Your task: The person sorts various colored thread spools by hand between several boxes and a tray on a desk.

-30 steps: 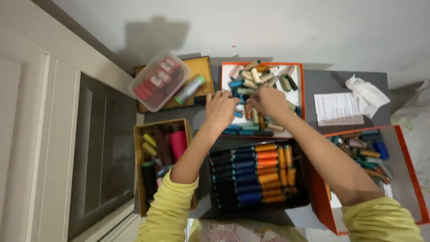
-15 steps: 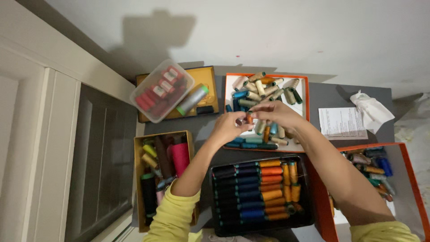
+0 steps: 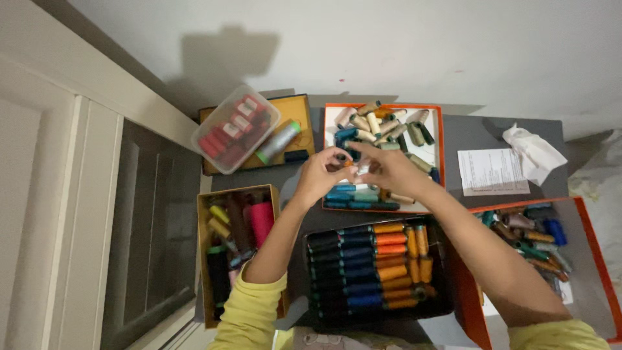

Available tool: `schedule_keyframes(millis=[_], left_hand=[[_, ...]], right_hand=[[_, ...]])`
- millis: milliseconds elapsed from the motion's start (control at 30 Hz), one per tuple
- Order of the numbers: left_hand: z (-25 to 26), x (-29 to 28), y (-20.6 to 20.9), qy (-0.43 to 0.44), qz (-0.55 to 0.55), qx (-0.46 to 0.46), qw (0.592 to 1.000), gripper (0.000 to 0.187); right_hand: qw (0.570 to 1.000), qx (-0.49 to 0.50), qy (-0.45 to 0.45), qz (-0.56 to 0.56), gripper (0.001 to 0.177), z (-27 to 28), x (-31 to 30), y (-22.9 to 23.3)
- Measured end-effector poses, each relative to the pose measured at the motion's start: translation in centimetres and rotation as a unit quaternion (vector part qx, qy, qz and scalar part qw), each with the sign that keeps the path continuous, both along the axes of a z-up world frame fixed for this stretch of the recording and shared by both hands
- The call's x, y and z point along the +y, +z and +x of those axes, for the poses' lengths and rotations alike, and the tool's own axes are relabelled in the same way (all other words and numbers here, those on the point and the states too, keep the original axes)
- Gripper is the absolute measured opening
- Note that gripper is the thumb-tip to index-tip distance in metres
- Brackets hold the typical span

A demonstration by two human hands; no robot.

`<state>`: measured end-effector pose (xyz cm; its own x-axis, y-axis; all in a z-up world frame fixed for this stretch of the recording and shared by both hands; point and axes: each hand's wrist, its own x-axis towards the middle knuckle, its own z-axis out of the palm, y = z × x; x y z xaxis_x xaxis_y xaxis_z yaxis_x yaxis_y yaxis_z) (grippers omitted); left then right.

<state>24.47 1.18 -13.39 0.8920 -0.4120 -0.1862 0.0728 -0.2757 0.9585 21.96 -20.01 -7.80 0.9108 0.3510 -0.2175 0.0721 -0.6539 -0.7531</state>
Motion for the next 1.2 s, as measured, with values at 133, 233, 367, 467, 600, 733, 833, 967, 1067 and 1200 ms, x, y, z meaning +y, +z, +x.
schedule_keyframes(millis=[133, 233, 367, 467, 600, 733, 833, 967, 1067, 1200], left_hand=[[-0.3, -0.3, -2.0, -0.011, -0.164, 0.044, 0.985, 0.032], [-0.5, 0.5, -3.9, 0.017, -0.162, 0.039, 0.986, 0.031], [-0.5, 2.6, -4.5, 0.072, -0.126, -0.003, 0.989, 0.03], [-0.1, 4.1, -4.1, 0.083, -0.154, -0.02, 0.984, 0.031], [-0.1, 5.6, -3.2, 0.134, -0.091, -0.085, 0.983, 0.03], [-0.8, 7.6, -0.6, 0.197, 0.005, -0.108, 0.974, 0.029], [-1.6, 8.1, 1.2, 0.204, 0.047, -0.117, 0.971, 0.028], [-2.5, 7.2, 2.2, 0.192, 0.013, -0.123, 0.973, 0.028], [-3.1, 6.6, 2.5, 0.192, 0.013, -0.132, 0.972, 0.028], [-3.6, 6.6, 2.7, 0.176, 0.003, -0.123, 0.977, 0.028]], right_hand=[[0.997, -0.059, -0.031, -0.043, 0.016, -0.4, 0.7, -0.6], [0.996, -0.069, -0.038, -0.037, 0.013, -0.2, -0.4, -1.5], [0.992, -0.086, -0.08, -0.037, 0.013, 0.3, -2.8, -2.8], [0.979, -0.082, -0.125, -0.139, 0.015, 1.0, -6.0, -4.0], [0.954, -0.102, -0.194, -0.206, 0.022, 1.9, -10.6, -4.7], [0.882, -0.291, -0.211, -0.303, 0.061, 0.0, -10.5, -2.1], [0.866, -0.383, -0.082, -0.312, 0.042, -1.2, -8.1, -0.1], [0.904, -0.227, 0.247, -0.266, 0.03, -2.1, -4.8, -1.0], [0.856, -0.189, 0.348, -0.332, 0.022, -1.4, -3.7, -2.1], [0.698, -0.243, 0.463, -0.489, 0.023, -0.7, -2.0, -3.3]])
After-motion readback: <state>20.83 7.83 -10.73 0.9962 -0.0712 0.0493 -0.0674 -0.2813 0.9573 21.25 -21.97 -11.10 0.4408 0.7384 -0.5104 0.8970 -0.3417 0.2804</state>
